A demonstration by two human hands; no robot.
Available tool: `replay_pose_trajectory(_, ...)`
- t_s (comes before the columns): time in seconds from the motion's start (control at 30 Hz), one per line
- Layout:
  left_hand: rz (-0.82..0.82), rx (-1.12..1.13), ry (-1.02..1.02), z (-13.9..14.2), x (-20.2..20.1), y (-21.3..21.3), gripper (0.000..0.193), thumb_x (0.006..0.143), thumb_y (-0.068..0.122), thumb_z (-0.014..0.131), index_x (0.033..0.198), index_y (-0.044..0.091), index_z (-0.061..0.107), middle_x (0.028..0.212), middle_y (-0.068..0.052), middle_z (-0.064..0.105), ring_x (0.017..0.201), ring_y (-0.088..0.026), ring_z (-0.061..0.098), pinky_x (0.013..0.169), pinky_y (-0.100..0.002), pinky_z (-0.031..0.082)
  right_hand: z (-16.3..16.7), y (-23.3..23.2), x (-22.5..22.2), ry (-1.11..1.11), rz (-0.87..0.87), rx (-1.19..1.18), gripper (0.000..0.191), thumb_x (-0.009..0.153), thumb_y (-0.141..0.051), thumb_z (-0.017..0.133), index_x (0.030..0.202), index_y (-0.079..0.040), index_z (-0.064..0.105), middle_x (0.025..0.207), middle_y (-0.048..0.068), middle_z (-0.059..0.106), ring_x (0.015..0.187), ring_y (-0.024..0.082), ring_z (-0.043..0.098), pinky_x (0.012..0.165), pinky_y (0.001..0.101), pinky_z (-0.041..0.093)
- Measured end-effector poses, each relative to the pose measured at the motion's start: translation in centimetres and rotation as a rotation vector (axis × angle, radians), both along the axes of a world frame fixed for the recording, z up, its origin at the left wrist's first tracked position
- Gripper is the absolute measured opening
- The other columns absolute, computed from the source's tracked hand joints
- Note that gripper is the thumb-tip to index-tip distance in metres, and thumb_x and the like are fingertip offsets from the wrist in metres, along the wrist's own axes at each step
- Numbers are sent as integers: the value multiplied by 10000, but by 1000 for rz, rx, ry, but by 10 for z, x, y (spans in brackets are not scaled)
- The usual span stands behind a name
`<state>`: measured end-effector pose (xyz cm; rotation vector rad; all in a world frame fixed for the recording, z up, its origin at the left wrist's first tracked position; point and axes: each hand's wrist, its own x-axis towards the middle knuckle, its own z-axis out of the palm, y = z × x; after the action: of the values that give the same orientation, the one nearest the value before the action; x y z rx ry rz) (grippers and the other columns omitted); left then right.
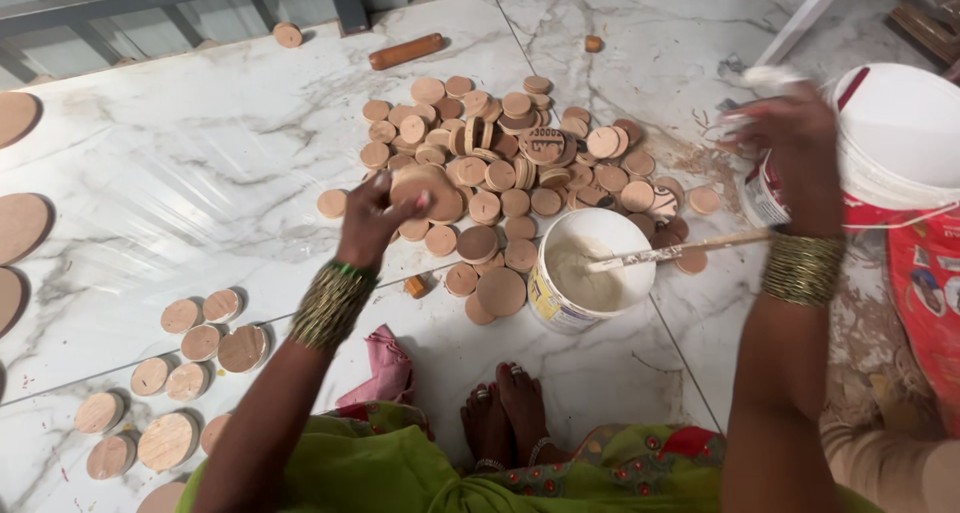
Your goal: The person sits on the floor applying white paste from a bucket onto small round wooden discs one at a time, spreading the paste over each disc with a small applicator and setting treated discs aside. The person occasionally reaches into the bucket to reload paste and continues across the pile of discs.
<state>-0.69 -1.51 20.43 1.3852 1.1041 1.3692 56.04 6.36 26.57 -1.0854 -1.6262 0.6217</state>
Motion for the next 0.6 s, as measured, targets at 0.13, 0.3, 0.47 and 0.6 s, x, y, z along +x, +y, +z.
replay_pose_trajectory(0.13,47,-35,337,2,-28,-65,344,821,95,826,1119,-22,701,943,-57,749,834,-96,690,714,-258,575,-54,27,-76,-612,44,-232,230,998,-93,561,1108,-27,753,984,80,749,828,187,693,752,356,545)
replay_pose_trajectory(0.3,81,-171,347,2,-35,-100,322,794,65,828,1076,-29,704,904,-62,776,793,-91,720,677,-274,601,-188,27,-164,-1182,525,-497,294,879,-286,646,989,-26,729,862,155,747,772,303,714,719,448,532)
replay_pose_trajectory(0.47,67,-65,389,4,-25,-109,365,763,65,849,1083,-10,690,913,-59,787,801,-69,724,706,-275,612,-238,21,-191,-1071,441,-968,216,910,-142,579,992,42,656,771,168,741,583,265,690,511,403,543)
replay_pose_trajectory(0.6,34,-20,467,7,-16,-112,298,745,88,879,985,10,721,880,-68,767,768,-101,737,705,-284,615,-240,24,-197,-981,367,-1177,167,932,-113,552,974,13,654,715,146,720,522,220,623,459,371,479)
